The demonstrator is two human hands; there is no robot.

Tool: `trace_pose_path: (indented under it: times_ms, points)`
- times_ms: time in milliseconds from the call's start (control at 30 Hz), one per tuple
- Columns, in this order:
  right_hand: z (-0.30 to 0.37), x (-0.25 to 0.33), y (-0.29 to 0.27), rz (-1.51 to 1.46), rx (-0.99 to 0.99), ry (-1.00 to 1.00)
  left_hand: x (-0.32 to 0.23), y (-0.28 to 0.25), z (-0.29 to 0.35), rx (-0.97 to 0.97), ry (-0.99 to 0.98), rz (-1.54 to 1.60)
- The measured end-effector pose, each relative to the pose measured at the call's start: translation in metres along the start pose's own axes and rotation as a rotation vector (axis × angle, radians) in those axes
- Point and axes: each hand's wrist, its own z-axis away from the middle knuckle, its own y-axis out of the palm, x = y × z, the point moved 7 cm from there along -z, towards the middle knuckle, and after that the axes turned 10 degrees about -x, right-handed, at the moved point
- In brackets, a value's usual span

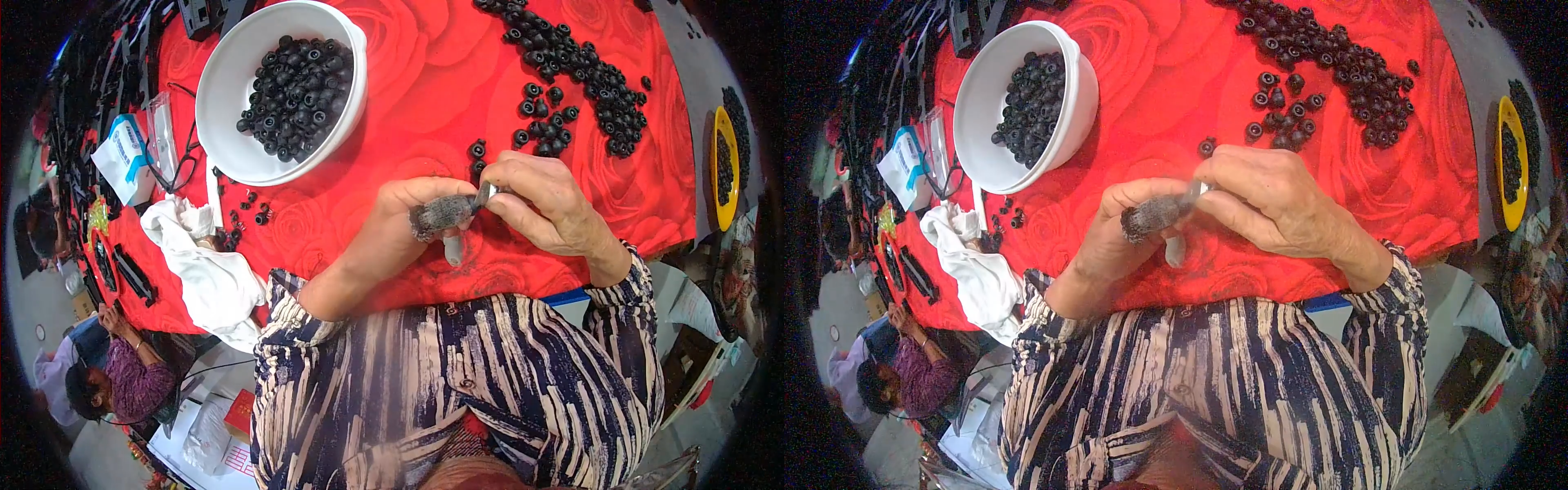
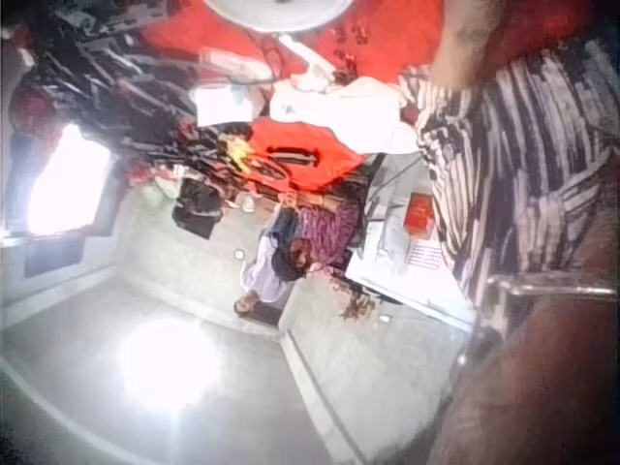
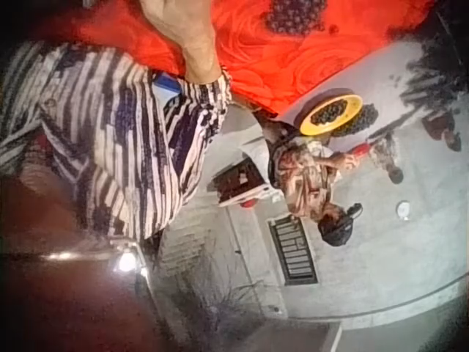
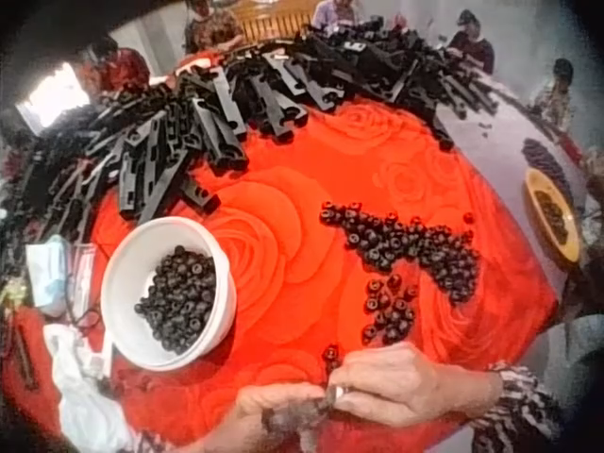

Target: The person trims and scrapes small black plastic parts using a small blade by hand.

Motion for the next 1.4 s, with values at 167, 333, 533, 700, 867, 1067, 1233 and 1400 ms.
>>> trace_pose_path:
  times_ms: [167, 333, 533, 700, 867, 1067, 1233, 1400]
  points:
    - [0.004, 0.013, 0.008, -0.010, 0.008, -0.074, -0.016, -0.007, -0.009, -0.068, 0.071, 0.133]
    - [-0.002, 0.005, -0.013, -0.094, -0.120, 0.075, -0.003, -0.001, -0.006, -0.031, -0.029, 0.161]
    - [0.005, 0.019, -0.003, 0.182, -0.136, -0.201, 0.012, 0.008, -0.004, 0.033, -0.125, 0.252]
    - [0.011, 0.026, 0.000, 0.274, -0.207, -0.344, 0.018, 0.008, -0.005, -0.052, -0.156, 0.187]
    - [0.015, 0.027, 0.001, 0.313, -0.245, -0.411, 0.023, 0.004, -0.006, 0.003, -0.135, 0.196]
    - [0.018, 0.031, -0.001, 0.348, -0.254, -0.473, 0.022, 0.004, -0.005, -0.064, -0.108, 0.292]
    - [-0.002, 0.026, -0.008, 0.119, -0.224, -0.182, 0.001, -0.001, -0.006, -0.079, 0.053, 0.187]
    - [0.000, 0.008, -0.008, 0.012, -0.136, 0.028, -0.006, 0.006, -0.002, -0.013, 0.064, 0.111]
